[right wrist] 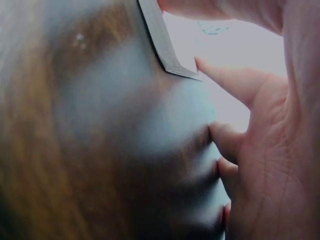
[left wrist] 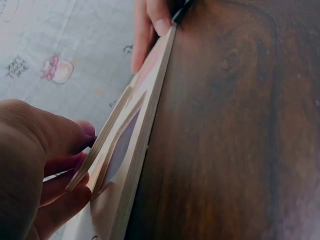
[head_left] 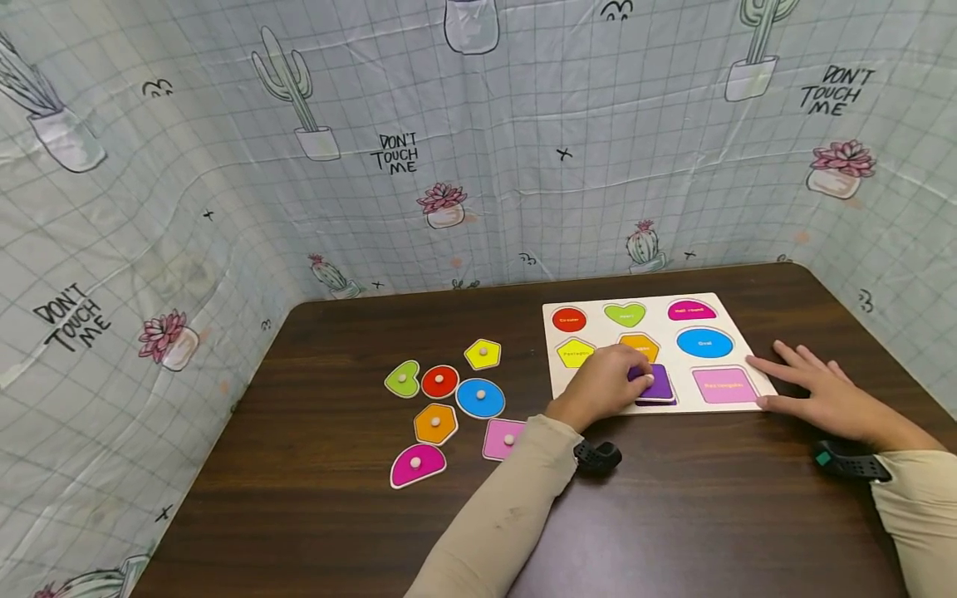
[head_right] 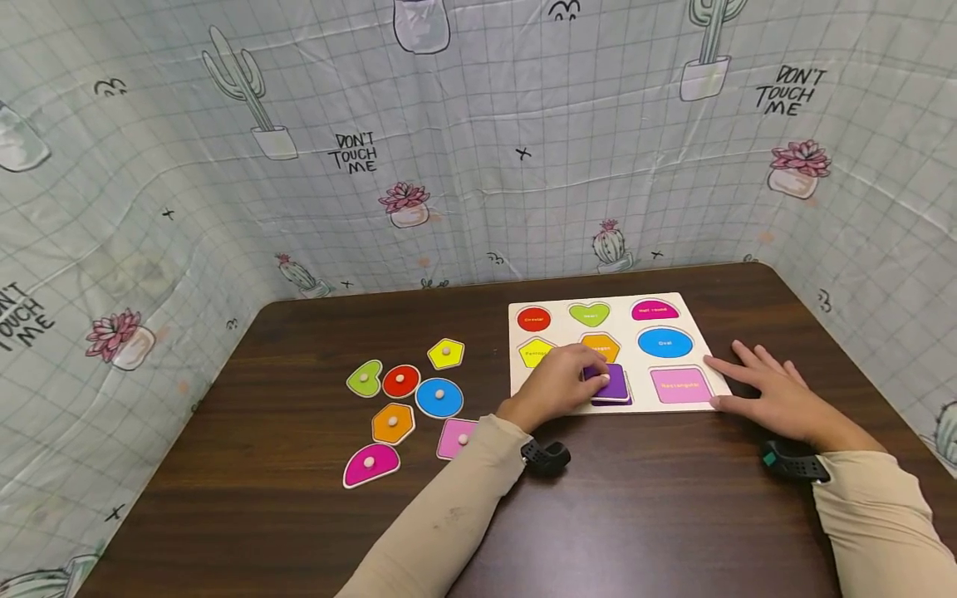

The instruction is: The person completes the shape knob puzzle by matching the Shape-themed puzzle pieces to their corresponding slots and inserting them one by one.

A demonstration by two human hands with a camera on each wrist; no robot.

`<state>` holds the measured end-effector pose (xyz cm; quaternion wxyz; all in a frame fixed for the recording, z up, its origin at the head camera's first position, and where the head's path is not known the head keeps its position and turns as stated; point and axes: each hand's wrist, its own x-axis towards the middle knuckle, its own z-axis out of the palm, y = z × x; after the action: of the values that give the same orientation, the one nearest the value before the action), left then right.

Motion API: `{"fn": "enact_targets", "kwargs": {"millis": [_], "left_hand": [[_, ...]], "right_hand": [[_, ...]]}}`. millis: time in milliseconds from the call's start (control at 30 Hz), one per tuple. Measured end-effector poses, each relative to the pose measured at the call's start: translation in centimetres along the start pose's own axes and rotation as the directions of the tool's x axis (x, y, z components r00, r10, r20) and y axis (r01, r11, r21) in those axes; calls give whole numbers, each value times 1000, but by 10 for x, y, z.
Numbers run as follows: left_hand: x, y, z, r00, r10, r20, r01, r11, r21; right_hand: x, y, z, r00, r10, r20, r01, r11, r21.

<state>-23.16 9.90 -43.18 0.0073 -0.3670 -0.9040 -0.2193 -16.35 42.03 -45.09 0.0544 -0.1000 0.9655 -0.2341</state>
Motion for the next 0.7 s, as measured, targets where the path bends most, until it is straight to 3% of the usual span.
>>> {"fn": "enact_targets", "kwargs": {"millis": [267, 700], "left_hand": [[2, 3, 4, 1000, 22, 4, -22, 997, 70], [0, 0, 6, 1000, 24, -8, -24, 996, 83]], "right_hand": [[0, -1, -1, 1000, 0, 10, 0, 1000, -5], [2, -1, -1, 1000, 10, 10, -10, 1000, -8]]}}
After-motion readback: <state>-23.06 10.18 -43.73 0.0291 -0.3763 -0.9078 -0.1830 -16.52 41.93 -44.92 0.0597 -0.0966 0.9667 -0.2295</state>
